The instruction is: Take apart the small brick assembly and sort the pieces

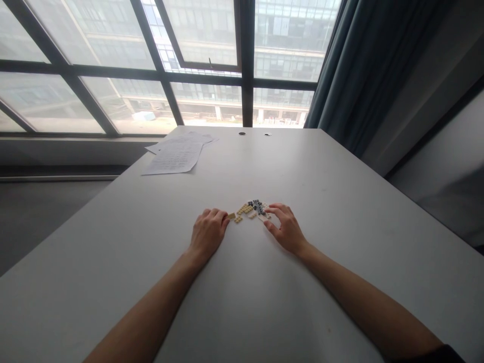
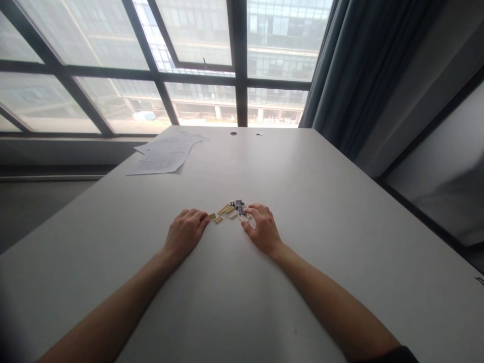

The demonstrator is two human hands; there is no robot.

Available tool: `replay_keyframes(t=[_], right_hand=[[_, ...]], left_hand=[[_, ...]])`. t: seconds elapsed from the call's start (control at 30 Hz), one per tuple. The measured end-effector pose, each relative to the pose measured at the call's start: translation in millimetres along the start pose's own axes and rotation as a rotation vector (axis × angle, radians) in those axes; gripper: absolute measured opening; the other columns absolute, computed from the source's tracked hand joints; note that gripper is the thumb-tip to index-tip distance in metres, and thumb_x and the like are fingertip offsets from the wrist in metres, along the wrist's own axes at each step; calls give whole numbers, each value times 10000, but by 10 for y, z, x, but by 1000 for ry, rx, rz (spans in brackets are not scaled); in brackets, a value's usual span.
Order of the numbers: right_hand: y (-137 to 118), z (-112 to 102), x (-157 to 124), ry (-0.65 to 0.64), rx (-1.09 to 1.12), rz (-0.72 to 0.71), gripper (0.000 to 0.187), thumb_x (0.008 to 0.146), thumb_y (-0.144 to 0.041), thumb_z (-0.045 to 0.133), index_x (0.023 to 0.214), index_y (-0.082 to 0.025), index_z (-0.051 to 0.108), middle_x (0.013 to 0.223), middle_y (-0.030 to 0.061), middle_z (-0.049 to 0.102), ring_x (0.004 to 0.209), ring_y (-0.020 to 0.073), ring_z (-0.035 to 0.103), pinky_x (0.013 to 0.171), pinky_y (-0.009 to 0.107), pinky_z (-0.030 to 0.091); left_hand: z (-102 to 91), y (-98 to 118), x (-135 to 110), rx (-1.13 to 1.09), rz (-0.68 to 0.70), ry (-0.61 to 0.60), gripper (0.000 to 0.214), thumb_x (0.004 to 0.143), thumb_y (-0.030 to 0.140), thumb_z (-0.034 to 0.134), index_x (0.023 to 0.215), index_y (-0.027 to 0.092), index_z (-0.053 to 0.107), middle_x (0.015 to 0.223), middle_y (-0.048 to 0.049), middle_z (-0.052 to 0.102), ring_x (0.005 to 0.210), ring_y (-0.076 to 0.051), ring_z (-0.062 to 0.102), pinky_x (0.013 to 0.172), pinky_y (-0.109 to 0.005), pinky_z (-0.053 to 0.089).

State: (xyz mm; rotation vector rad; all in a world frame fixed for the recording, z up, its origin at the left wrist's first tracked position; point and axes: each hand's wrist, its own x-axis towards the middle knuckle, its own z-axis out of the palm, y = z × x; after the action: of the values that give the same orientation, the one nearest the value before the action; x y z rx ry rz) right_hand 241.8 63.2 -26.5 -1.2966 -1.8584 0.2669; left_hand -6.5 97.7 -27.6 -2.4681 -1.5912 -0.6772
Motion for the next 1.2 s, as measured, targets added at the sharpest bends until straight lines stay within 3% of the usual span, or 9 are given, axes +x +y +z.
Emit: replay_keyframes(t=[0.2, 0.33, 0.47, 0.6, 0.7, 0.8, 0.9, 1.03, 1.2], right_hand=[[-243, 79, -63, -79, 529, 300, 258, 776, -288, 640, 1013, -186, 633, 926, 58, 667, 829, 182, 623, 791, 350, 502], [-393, 175, -102, -173, 939, 565, 339, 753, -420, 662, 958, -153, 627, 724, 25, 655, 594, 136, 611, 572, 278, 505], [-455, 216, -147, -181, 1047, 623, 317, 690, -413, 729, 816, -136, 640, 661, 28, 661, 548, 129, 615, 538, 261, 510], [-454, 218, -163, -139, 1076, 607, 317, 639, -366, 779, 816, -153, 625, 636, 11, 665, 551, 137, 628, 538, 263, 520], [-451, 220, -155, -112, 1064, 581, 306, 639, -368, 778, 796, -155, 624, 639, 14, 670, 553, 141, 632, 543, 267, 521], [-454, 226, -158, -83, 1028, 567, 281, 640, -364, 775, 751, -158, 620, 622, 8, 660, 557, 143, 629, 552, 268, 514], [-462, 227, -170, -56, 990, 550, 245, 648, -337, 771, 730, -158, 625, 592, -3, 640, 566, 135, 617, 583, 266, 504], [-479, 207, -161, -30, 1033, 589, 273, 653, -333, 772, 816, -159, 638, 669, 6, 661, 598, 140, 628, 616, 287, 518], [-511, 139, -120, -72, 1255, 767, 364, 564, -281, 832, 836, -153, 628, 710, 9, 680, 645, 133, 639, 698, 303, 533]], left_hand=[[-52, 79, -51, -208, 24, 89, 145, 898, 268, 511, 835, 190, 616, 810, -45, 653, 779, -195, 583, 723, -318, 464], [-123, 268, -189, -409, 191, 150, 109, 902, 242, 526, 867, 196, 618, 850, -25, 647, 759, -131, 611, 696, -238, 480], [-157, 408, -275, -501, 272, 195, 85, 876, 211, 569, 878, 216, 654, 870, -19, 651, 777, -115, 628, 709, -219, 503], [-170, 453, -244, -748, 39, 242, 120, 817, 250, 648, 927, 206, 665, 992, -52, 661, 797, -138, 656, 751, -268, 549], [-173, 478, -227, -974, -159, 160, 189, 791, 285, 670, 947, 178, 660, 927, -51, 695, 715, -143, 671, 685, -265, 570], [-193, 522, -239, -1025, -184, 109, 156, 778, 282, 683, 884, 168, 676, 799, -28, 705, 704, -149, 673, 658, -246, 561], [-236, 567, -263, -885, -91, 190, 73, 796, 240, 666, 831, 181, 689, 755, -12, 683, 656, -116, 636, 615, -210, 530], [-265, 554, -324, -690, 193, 357, 93, 821, 160, 637, 873, 213, 693, 795, -9, 674, 690, -95, 631, 650, -190, 513], [-236, 479, -401, -500, 464, 363, 222, 863, 151, 578, 1039, 254, 664, 891, -31, 684, 801, -121, 660, 730, -222, 530]])
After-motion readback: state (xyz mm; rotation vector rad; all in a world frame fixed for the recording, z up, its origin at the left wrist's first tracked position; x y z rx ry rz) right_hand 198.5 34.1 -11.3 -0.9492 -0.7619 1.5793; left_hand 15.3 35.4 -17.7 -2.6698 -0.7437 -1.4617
